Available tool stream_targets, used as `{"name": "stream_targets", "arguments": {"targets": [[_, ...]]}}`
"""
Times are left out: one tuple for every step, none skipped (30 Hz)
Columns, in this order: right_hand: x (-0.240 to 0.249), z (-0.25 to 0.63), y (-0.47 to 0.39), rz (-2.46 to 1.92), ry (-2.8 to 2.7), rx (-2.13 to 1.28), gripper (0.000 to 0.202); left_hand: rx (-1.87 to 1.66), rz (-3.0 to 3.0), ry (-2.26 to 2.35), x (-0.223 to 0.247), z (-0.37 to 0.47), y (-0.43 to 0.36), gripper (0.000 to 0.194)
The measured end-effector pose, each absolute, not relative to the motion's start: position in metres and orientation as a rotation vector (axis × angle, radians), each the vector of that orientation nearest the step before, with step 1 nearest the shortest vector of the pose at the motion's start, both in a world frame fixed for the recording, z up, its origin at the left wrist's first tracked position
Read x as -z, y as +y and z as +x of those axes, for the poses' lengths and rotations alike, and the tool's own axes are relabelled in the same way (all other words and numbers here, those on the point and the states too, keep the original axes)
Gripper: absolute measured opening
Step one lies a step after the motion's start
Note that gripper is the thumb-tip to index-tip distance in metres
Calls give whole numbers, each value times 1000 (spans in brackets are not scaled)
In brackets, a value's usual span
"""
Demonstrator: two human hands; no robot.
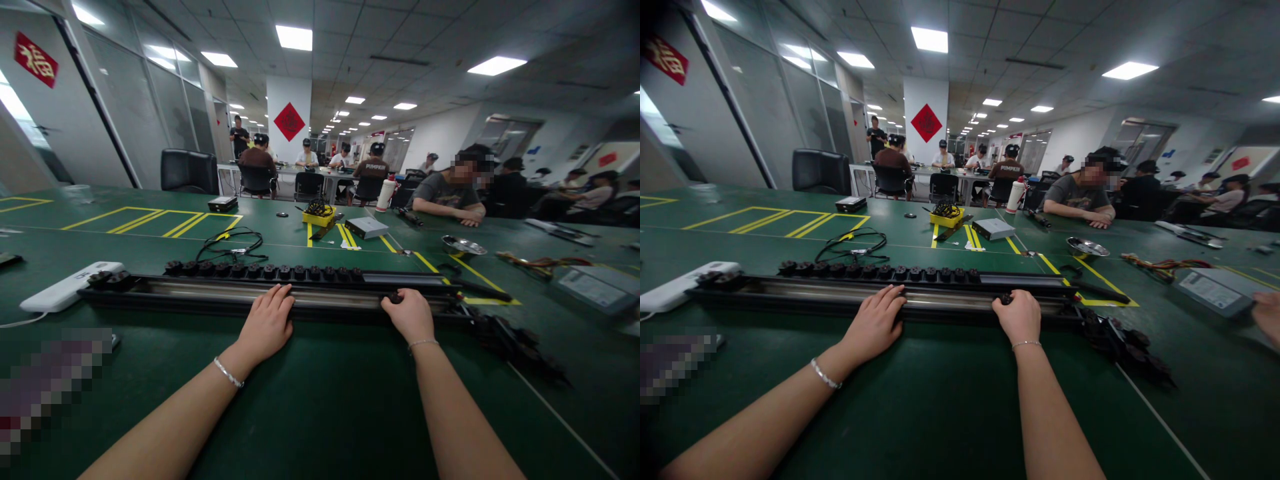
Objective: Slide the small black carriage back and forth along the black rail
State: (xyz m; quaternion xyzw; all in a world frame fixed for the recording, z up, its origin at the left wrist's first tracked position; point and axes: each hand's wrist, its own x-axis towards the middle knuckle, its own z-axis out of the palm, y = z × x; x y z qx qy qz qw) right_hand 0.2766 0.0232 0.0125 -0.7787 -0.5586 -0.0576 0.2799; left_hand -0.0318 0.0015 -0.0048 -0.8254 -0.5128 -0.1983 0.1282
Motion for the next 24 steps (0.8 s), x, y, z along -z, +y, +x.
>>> {"name": "stream_targets", "arguments": {"targets": [[-12,277,23,-2089,-1497,149,35,579,-2401,-1491,5,-32,1,39],[-12,277,24,-2090,-1497,146,35,580,-2401,-1491,4,-32,1,39],[-12,278,24,-2090,-1495,145,36,580,-2401,-1492,4,-32,1,39],[-12,278,24,-2091,-1492,144,37,579,-2401,-1494,4,-32,1,39],[-12,278,24,-2095,-1490,142,37,577,-2400,-1496,4,-32,1,39],[-12,279,24,-2103,-1486,140,38,574,-2400,-1497,3,-31,1,39],[-13,279,24,-2116,-1483,139,39,573,-2399,-1498,3,-31,1,39],[-13,279,23,-2131,-1482,139,39,573,-2398,-1498,3,-31,1,39],[-14,279,23,-2149,-1483,141,39,574,-2397,-1497,3,-31,1,39],[-15,279,22,-2163,-1485,149,39,577,-2397,-1496,3,-31,0,39],[-16,280,22,-2171,-1486,161,39,580,-2395,-1496,3,-31,0,39],[-17,280,21,-2174,-1485,171,39,583,-2395,-1496,3,-31,0,39],[-17,280,21,-2175,-1480,175,39,584,-2395,-1496,3,-31,0,39],[-17,280,20,-2171,-1484,173,39,584,-2397,-1495,3,-31,0,39],[-17,280,20,-2166,-1486,168,38,584,-2397,-1496,3,-31,0,39],[-17,280,20,-2159,-1488,165,38,584,-2398,-1496,3,-31,1,39],[-17,281,20,-2152,-1488,163,37,585,-2399,-1496,3,-31,1,39],[-16,281,20,-2147,-1484,161,37,587,-2400,-1497,3,-31,1,39],[-16,281,20,-2144,-1481,161,36,592,-2399,-1498,3,-31,1,39],[-15,282,20,-2143,-1478,162,36,596,-2398,-1498,3,-31,1,39],[-15,282,20,-2141,-1479,163,36,600,-2397,-1498,4,-31,1,39],[-14,283,20,-2139,-1483,164,35,603,-2397,-1497,4,-31,1,39],[-14,284,20,-2137,-1489,166,36,605,-2397,-1496,4,-31,1,39],[-14,284,20,-2138,-1494,169,36,607,-2397,-1495,4,-31,1,39]]}}
